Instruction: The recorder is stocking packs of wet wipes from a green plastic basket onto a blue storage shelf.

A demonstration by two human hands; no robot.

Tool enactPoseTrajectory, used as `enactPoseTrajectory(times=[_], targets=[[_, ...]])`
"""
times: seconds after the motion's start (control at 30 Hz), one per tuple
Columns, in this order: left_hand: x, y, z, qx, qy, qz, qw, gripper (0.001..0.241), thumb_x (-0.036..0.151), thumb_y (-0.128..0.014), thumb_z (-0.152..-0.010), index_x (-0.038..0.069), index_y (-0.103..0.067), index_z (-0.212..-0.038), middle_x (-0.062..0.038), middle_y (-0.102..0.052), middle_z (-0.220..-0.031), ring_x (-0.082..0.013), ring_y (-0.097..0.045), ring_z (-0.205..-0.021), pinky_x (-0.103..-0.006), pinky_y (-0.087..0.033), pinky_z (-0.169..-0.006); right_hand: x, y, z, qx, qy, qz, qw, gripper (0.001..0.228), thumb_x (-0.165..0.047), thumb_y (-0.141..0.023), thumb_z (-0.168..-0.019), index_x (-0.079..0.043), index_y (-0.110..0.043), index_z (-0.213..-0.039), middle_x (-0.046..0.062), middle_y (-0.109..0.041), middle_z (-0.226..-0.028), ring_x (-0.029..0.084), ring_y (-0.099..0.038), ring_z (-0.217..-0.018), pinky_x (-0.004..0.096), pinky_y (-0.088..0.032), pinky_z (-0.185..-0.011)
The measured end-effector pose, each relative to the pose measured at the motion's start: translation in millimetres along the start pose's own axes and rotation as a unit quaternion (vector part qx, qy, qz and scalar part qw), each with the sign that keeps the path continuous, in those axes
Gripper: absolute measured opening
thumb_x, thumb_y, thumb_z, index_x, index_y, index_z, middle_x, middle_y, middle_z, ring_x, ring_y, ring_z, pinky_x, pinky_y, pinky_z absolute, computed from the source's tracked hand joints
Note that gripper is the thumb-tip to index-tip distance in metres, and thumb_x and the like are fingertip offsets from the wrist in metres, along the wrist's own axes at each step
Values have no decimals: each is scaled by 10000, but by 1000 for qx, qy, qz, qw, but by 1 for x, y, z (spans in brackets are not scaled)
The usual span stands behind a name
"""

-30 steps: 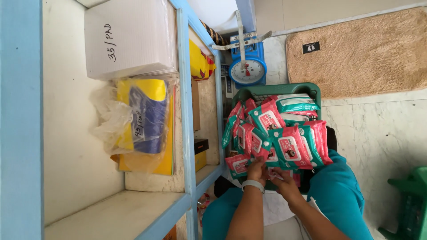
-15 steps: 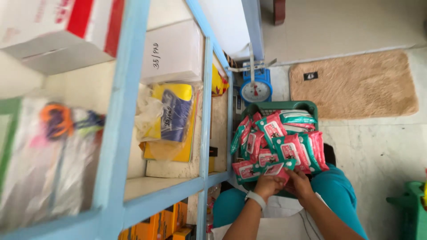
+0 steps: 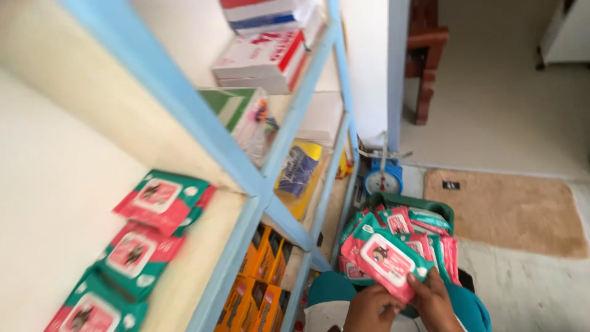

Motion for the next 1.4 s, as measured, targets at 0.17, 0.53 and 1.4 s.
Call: enactPoseTrajectory(times=[0.17, 0.53, 1.4], targets=[[76, 62, 35, 95, -151, 9, 984, 176, 172, -826, -910, 95, -774, -1060, -184, -596, -1383, -350, -607, -1344, -455, -518, -1091, -30, -26, 33, -93, 56, -71, 991, 641, -24, -524, -907, -152, -385, -1519, 123, -603, -1366, 294, -621, -1205, 513, -540, -919], [357, 266, 99, 209, -54, -217, 952, 214, 191, -765, -947, 214, -756, -1159, -84, -654, -1249, -276, -730, -1089, -351, -585, -899, -157, -237, 161, -290, 243, -38, 925, 624, -86, -599, -994, -48, -416, -1589, 158, -577, -1446, 258, -606, -1248, 496, -506, -1033], [154, 503, 134, 247, 281, -520, 768, 371, 402, -566, -933, 198, -735, -1194, -115, -672, -1275, -375, -616, -1181, -485, -529, -989, -33, -505, 169, -479, -293, 12, 828, 188, -104, -582, -967, -90, -594, -1154, 103, -691, -1160, 259, -698, -1056, 425, -596, -932]])
Point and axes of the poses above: each hand's wrist, its own z-axis away from the middle knuckle, its own y-axis out of the back of the hand, x = y × z, the point moved 5 cm from there along -z, towards the middle knuckle
